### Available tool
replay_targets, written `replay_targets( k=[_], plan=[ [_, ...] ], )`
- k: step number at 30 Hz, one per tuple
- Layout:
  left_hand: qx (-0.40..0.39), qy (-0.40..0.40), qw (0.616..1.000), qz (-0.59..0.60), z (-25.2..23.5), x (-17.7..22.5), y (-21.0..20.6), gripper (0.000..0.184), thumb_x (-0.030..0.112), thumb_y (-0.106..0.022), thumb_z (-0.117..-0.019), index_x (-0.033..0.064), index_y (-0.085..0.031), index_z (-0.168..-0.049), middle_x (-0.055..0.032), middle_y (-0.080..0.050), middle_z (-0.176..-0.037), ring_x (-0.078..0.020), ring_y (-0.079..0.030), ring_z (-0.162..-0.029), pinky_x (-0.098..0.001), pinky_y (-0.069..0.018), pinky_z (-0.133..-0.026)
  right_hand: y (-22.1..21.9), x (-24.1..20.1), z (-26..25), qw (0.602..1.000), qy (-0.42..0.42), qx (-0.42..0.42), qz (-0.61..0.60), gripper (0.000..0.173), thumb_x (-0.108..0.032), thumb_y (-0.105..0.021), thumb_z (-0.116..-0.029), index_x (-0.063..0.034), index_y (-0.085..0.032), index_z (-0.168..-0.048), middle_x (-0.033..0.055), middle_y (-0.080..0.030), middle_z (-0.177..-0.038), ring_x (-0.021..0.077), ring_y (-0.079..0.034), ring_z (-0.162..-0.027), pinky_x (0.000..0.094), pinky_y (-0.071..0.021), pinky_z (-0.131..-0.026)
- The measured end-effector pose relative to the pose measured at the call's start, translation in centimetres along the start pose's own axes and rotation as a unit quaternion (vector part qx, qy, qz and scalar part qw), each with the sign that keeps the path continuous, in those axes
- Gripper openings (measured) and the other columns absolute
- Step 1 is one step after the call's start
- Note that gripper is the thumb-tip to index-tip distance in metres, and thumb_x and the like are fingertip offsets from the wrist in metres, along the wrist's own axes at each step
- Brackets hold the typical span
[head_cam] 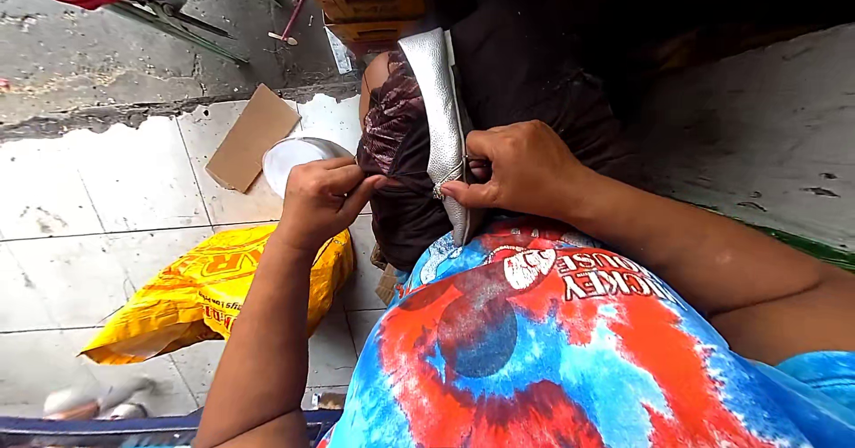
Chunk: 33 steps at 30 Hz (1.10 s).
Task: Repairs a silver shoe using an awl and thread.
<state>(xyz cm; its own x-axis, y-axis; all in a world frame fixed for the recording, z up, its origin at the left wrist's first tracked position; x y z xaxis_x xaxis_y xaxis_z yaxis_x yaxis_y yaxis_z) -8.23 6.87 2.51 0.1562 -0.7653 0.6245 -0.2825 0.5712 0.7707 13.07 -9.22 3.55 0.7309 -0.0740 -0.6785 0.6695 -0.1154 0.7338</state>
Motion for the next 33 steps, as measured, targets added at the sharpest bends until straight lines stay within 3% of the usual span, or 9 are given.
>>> replay_targets(
  k=[3, 6, 8, 10, 13, 16, 21, 27, 33],
  plan=[
    [-0.010, 0.088, 0.983, 0.162, 0.6, -1.5, 0.2, 0.034, 0.031, -0.060, -0.1016, 0.0081, -0.071, -0.079, 0.0062, -0.062, -0.077, 0.0021, -0.056, -0.074, -0.0169, -0.0467, -0.069, 1.0, 0.1, 0.2, 1.000, 0.010, 0.001, -0.021, 0.049, -0.053, -0.067, -0.0887, -0.0088, -0.057, -0.071, 0.0021, -0.050, -0.059, 0.0160, -0.051, -0.053, 0.0346, -0.0380, -0.049],
    [0.002, 0.242, 0.950, 0.196, 3.2, -3.6, 3.4, 0.026, 0.038, -0.060, -0.1019, 0.0228, -0.074, -0.086, 0.0115, -0.070, -0.098, -0.0021, -0.066, -0.087, -0.0259, -0.0580, -0.078, 4.2, 1.1, 1.0, 0.995, 0.013, 0.030, -0.089, 0.047, -0.050, -0.070, -0.0928, -0.0036, -0.073, -0.089, 0.0114, -0.066, -0.091, 0.0180, -0.064, -0.079, 0.0340, -0.0545, -0.068],
    [-0.048, 0.367, 0.929, -0.009, 4.0, -3.4, 6.3, 0.023, 0.024, -0.069, -0.0980, 0.0029, -0.070, -0.091, -0.0170, -0.066, -0.107, -0.0324, -0.065, -0.092, -0.0566, -0.0532, -0.080, 6.9, 2.6, 1.7, 0.988, -0.012, 0.098, -0.123, 0.040, -0.041, -0.067, -0.0977, -0.0014, -0.073, -0.097, 0.0146, -0.066, -0.109, 0.0145, -0.065, -0.093, 0.0282, -0.0554, -0.076],
    [-0.069, 0.425, 0.892, -0.137, 2.9, -1.8, 7.9, 0.037, 0.028, -0.074, -0.0953, -0.0051, -0.068, -0.110, -0.0382, -0.055, -0.125, -0.0592, -0.058, -0.105, -0.0796, -0.0431, -0.085, 8.7, 4.9, 2.7, 0.961, -0.050, 0.207, -0.176, 0.032, -0.030, -0.063, -0.1017, 0.0008, -0.070, -0.102, 0.0086, -0.065, -0.109, 0.0059, -0.063, -0.087, 0.0214, -0.0547, -0.074],
    [-0.005, 0.325, 0.936, -0.137, -1.5, 3.8, 7.0, 0.043, 0.033, -0.064, -0.1015, -0.0052, -0.065, -0.121, -0.0312, -0.056, -0.132, -0.0457, -0.060, -0.116, -0.0635, -0.0503, -0.094, 8.1, 7.5, 3.9, 0.890, -0.146, 0.322, -0.287, 0.020, -0.020, -0.056, -0.1046, -0.0051, -0.058, -0.117, -0.0049, -0.062, -0.101, -0.0011, -0.059, -0.069, 0.0164, -0.0522, -0.057],
    [-0.012, 0.283, 0.954, 0.102, -5.9, 6.8, 2.1, 0.038, 0.035, -0.061, -0.1004, 0.0021, -0.067, -0.117, -0.0088, -0.071, -0.108, -0.0145, -0.071, -0.092, -0.0379, -0.0625, -0.077, 5.3, 8.1, 5.0, 0.871, -0.193, 0.311, -0.327, 0.036, -0.016, -0.051, -0.1049, 0.0007, -0.049, -0.136, 0.0025, -0.059, -0.114, 0.0051, -0.064, -0.089, 0.0231, -0.0576, -0.075],
    [-0.174, 0.340, 0.828, 0.412, -9.6, 7.2, -4.3, 0.015, 0.021, -0.054, -0.1047, 0.0112, -0.060, -0.114, 0.0002, -0.073, -0.090, -0.0092, -0.070, -0.068, -0.0280, -0.0605, -0.053, 5.2, 6.9, 5.9, 0.921, -0.142, 0.277, -0.235, 0.046, -0.017, -0.058, -0.1039, 0.0032, -0.051, -0.145, 0.0081, -0.063, -0.113, 0.0067, -0.065, -0.093, 0.0212, -0.0577, -0.081],
    [-0.135, 0.196, 0.788, 0.568, -7.5, 4.0, -4.4, 0.017, 0.019, -0.063, -0.1016, 0.0214, -0.064, -0.119, 0.0044, -0.075, -0.106, -0.0102, -0.074, -0.086, -0.0307, -0.0651, -0.071, 7.0, 3.6, 6.1, 0.969, -0.032, 0.142, -0.200, 0.038, -0.018, -0.058, -0.1034, -0.0033, -0.064, -0.138, 0.0069, -0.067, -0.099, 0.0058, -0.063, -0.080, 0.0199, -0.0558, -0.071],
    [-0.121, 0.201, 0.772, 0.591, -5.4, 3.3, -5.3, 0.018, 0.025, -0.067, -0.1003, 0.0243, -0.066, -0.119, 0.0046, -0.076, -0.107, -0.0095, -0.075, -0.086, -0.0309, -0.0650, -0.072, 4.5, 2.3, 6.3, 0.990, -0.003, -0.004, -0.143, 0.039, -0.020, -0.055, -0.0991, -0.0206, -0.070, -0.135, -0.0023, -0.060, -0.078, 0.0057, -0.055, -0.066, 0.0211, -0.0457, -0.055]
  ],
)
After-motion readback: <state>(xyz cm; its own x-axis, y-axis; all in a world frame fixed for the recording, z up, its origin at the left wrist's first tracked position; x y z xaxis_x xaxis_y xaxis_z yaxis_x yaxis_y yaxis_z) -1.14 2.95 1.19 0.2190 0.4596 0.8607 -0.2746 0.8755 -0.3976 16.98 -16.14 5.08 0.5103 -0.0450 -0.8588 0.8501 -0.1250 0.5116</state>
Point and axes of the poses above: each hand's wrist, its own z-axis away from the middle knuckle, its own y-axis out of the back of the hand, x = y × z, the point moved 3 cm from there along -z, towards the middle knuckle
